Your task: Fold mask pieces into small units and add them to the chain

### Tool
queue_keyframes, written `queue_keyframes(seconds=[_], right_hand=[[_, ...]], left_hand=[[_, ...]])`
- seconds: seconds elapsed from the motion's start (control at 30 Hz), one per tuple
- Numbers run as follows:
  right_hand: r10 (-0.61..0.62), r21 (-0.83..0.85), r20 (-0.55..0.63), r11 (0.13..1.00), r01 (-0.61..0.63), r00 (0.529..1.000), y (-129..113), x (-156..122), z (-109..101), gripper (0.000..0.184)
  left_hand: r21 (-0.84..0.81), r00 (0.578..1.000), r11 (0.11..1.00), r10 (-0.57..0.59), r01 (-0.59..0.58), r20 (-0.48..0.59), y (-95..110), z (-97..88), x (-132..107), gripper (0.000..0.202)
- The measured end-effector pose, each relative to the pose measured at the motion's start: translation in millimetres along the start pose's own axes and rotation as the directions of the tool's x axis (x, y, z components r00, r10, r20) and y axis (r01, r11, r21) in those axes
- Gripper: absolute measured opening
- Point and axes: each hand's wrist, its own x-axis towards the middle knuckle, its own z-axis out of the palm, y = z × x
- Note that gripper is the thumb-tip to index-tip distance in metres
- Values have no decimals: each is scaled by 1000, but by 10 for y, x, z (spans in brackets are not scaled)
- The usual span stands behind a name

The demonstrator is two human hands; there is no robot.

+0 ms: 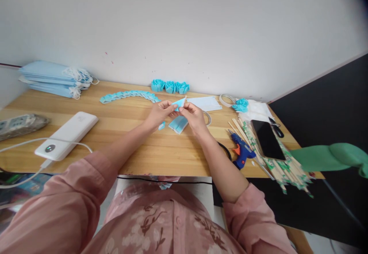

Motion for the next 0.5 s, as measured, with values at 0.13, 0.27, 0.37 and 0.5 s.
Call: queue_keyframes(seconds=[0.13,0.27,0.37,0.5], right_hand=[[18,52,1,998,-18,1000,-7,2,11,23],[31,70,-17,997,-30,999,-2,8,18,23],[11,86,-5,996,-10,1000,3,4,19,24],[2,41,-17,999,-2,1000,4,-4,20,24]], left_hand=[[-13,999,1000,-28,29,41,-15,-5,-2,37],[-3,994,999,-48,49,96,-16,-3,-12,38],[-23,997,1000,-19,21,73,-5,3,-18,36],[-16,999,1000,16,-15,38,20,9,-17,34]])
